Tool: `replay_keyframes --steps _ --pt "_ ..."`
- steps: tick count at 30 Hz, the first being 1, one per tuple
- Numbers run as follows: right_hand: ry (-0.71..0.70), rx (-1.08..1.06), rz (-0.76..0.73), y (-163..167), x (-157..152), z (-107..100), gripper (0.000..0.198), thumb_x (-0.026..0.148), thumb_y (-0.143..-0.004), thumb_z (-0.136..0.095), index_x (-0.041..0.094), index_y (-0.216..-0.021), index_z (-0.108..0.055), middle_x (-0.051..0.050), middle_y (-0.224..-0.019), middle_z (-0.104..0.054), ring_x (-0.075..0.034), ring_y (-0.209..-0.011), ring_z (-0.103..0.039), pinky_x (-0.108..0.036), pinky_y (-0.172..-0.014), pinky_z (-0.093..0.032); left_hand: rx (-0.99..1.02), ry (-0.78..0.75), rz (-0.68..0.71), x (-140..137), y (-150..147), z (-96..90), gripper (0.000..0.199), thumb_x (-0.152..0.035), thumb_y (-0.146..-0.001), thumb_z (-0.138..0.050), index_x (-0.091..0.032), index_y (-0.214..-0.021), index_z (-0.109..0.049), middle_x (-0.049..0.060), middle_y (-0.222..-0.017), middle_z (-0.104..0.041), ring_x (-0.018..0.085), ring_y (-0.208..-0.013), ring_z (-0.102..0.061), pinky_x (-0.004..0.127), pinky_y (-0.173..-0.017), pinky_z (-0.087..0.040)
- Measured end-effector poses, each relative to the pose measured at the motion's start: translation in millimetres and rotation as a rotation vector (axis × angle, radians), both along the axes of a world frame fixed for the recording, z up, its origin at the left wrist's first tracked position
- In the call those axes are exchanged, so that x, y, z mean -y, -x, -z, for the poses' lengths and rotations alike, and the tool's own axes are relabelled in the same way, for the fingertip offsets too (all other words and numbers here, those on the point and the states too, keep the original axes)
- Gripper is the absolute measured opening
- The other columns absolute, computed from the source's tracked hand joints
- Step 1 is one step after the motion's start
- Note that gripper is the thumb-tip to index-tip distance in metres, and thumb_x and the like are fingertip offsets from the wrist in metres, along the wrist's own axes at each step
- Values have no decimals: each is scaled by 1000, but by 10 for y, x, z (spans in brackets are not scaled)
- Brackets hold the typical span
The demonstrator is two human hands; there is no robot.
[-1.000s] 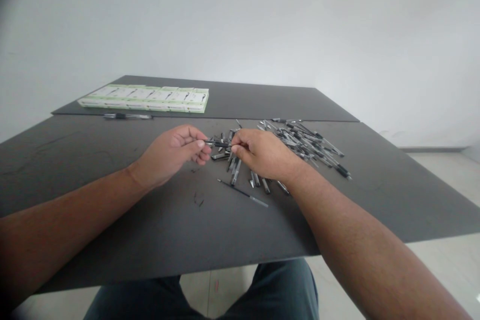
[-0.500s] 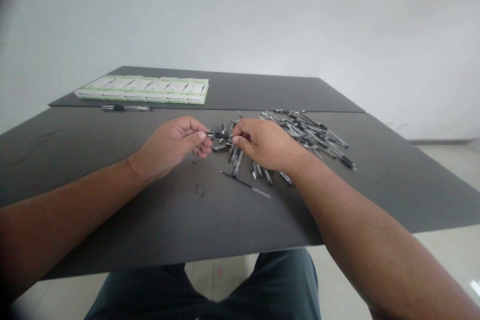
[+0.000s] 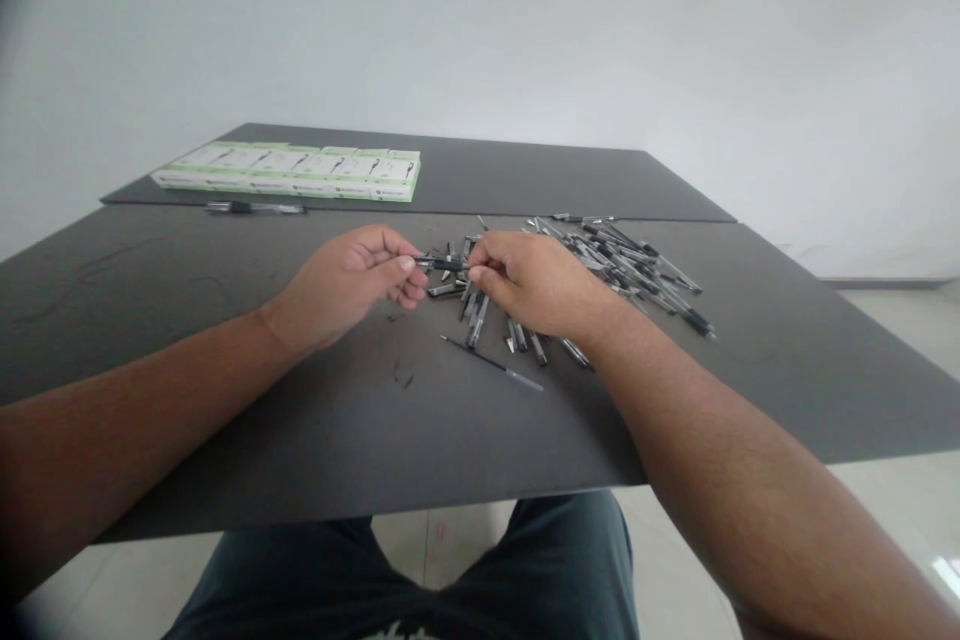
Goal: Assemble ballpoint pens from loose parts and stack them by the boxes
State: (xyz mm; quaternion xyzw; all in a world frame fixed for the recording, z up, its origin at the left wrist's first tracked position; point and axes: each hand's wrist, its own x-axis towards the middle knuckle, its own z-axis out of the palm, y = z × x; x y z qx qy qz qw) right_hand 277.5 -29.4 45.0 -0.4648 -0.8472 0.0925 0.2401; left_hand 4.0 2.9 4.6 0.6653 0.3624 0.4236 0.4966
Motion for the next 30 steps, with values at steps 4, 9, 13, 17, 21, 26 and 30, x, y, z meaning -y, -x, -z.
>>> replay_keyframes --steps 4,9,13,17,21,26,30 --pt "-17 -2 0 -12 -7 -1 17 33 -105 -66 24 -105 -80 -5 -91 -83 -23 -83 -72 -34 -78 -47 -1 -10 -15 7 3 -7 22 -33 -95 -84 -19 -102 -70 5 -88 -85 16 -71 -80 27 -66 -68" --pt "-36 -5 -3 -32 -24 25 17 34 -106 -67 24 -105 -80 -5 -92 -83 -24 -85 -72 -34 -79 -47 -16 -11 -27 4 1 8 24 -37 -95 -86 -19 -101 -70 5 -88 -85 16 -71 -80 27 -66 -68" --pt "-31 -3 3 -36 -28 37 18 34 -106 -67 24 -105 -81 -5 -93 -84 -24 -87 -72 -34 -80 -48 -31 -32 -10 -8 16 11 27 -40 -96 -87 -19 -101 -71 6 -88 -86 16 -70 -79 28 -66 -68" --pt "-24 4 10 -28 -24 33 18 34 -105 -66 24 -104 -81 -5 -91 -83 -24 -85 -71 -34 -79 -47 -46 -38 -9 -13 29 7 26 -39 -97 -88 -19 -98 -72 6 -84 -85 16 -68 -79 28 -67 -67" --pt "-14 -14 0 -11 -20 31 18 34 -104 -65 23 -102 -80 -5 -89 -82 -23 -83 -70 -34 -77 -46 -45 -32 -5 -2 22 12 25 -38 -97 -87 -19 -98 -71 6 -83 -85 17 -67 -79 29 -67 -67" --pt "4 -46 -9 4 -14 35 17 34 -103 -65 24 -99 -78 -3 -85 -80 -21 -76 -67 -33 -74 -45 -36 -15 5 11 12 3 28 -41 -97 -88 -19 -97 -71 6 -83 -85 17 -68 -79 30 -68 -68" --pt "12 -62 0 10 -20 46 17 35 -103 -65 23 -100 -78 -3 -86 -80 -21 -77 -67 -33 -73 -45 -61 -36 8 1 25 -36 29 -42 -97 -89 -19 -97 -71 6 -83 -85 17 -67 -79 29 -67 -68"
